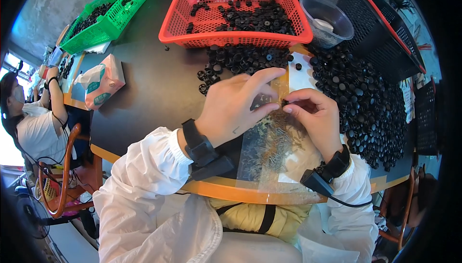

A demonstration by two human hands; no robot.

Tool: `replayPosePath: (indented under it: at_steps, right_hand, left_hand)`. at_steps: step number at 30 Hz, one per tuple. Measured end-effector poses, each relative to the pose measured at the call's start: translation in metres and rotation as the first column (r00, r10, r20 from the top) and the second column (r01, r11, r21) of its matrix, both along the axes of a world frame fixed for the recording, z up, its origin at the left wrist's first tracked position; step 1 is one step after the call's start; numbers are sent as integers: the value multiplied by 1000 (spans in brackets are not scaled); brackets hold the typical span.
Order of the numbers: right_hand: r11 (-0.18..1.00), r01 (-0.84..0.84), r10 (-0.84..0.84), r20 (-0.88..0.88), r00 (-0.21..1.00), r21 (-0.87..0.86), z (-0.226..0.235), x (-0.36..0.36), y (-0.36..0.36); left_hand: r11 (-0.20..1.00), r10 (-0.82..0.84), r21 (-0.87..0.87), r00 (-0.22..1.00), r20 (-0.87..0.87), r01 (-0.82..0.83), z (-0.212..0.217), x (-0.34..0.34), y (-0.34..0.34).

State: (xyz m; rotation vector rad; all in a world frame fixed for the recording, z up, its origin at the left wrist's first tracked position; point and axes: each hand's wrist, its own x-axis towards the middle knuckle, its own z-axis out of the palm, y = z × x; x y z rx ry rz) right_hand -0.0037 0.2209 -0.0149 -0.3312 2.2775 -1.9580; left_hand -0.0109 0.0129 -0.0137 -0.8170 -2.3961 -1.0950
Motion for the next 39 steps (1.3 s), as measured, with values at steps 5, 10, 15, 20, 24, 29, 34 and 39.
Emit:
replayPosePath:
  at_steps: [5,10,15,20,24,29,34,39]
  right_hand:
    - [995,15,-15,0,1000,-101,-9,-6,10]
    - [970,-8,14,22,1000,-243,-8,-8,5]
    - [974,-21,27,22,999,-224,-8,-6,6]
    - [985,-16,11,-26,1000,-175,-2,-3,-1]
    - [984,-38,35,-19,999,-173,-9,-5,2]
    - [983,18,-22,-18,1000,-185,-9,-5,5]
    - [991,-16,-1,-127,992,-133,-1,1,-1]
    - [1000,-4,0,-208,978,-19,-1,1,-1]
  left_hand:
    - [773,344,-318,783,-518,-549,15,-21,-27]
    - [678,490,-387,776,-397,-625,9,-28,-57]
    - [723,456,-393,820,-348,-568,5,-31,-53]
    - [738,458,-393,834,-307,-549,6,-32,-53]
    - [803,437,-264,829,-349,-535,13,-24,-39]
    - [975,218,-26,976,-26,-219,6,3,-1]
    - [996,37,84,997,72,-43,-3,13,6]
    - [997,-42,74,981,191,28,8,14,5]
